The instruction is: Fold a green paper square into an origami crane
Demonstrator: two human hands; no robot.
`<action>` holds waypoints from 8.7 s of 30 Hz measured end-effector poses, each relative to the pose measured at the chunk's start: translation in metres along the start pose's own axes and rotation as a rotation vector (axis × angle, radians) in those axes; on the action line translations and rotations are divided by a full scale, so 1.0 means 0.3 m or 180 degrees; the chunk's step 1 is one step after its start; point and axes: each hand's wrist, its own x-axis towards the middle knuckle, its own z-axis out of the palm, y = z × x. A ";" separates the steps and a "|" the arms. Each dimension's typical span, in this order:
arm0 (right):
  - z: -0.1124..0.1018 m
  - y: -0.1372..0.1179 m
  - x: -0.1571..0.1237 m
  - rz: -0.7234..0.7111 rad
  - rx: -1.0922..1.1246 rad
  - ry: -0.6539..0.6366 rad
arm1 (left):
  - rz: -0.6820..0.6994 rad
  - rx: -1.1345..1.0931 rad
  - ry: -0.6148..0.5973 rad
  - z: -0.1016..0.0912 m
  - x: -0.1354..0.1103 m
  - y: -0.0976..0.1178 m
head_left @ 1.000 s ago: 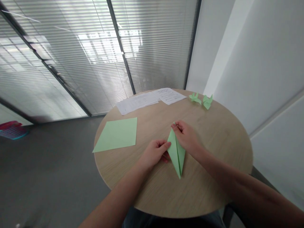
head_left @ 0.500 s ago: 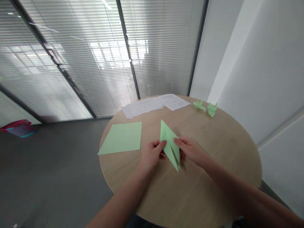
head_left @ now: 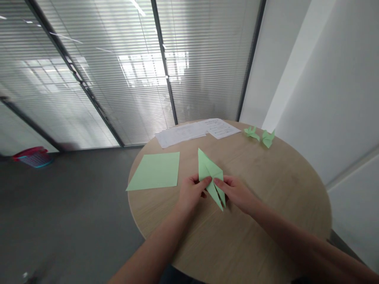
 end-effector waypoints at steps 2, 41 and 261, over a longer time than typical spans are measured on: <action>0.004 0.002 -0.002 0.0137 -0.0012 -0.0180 | 0.0025 0.0017 0.0064 -0.002 0.001 -0.001; -0.317 -0.075 -0.017 0.1415 -0.1486 -0.2082 | -0.0104 0.2453 -0.0589 -0.149 -0.077 0.024; -0.203 0.024 -0.148 -0.2639 -0.4052 -0.0932 | 0.2702 0.4365 -0.1399 0.007 -0.167 -0.011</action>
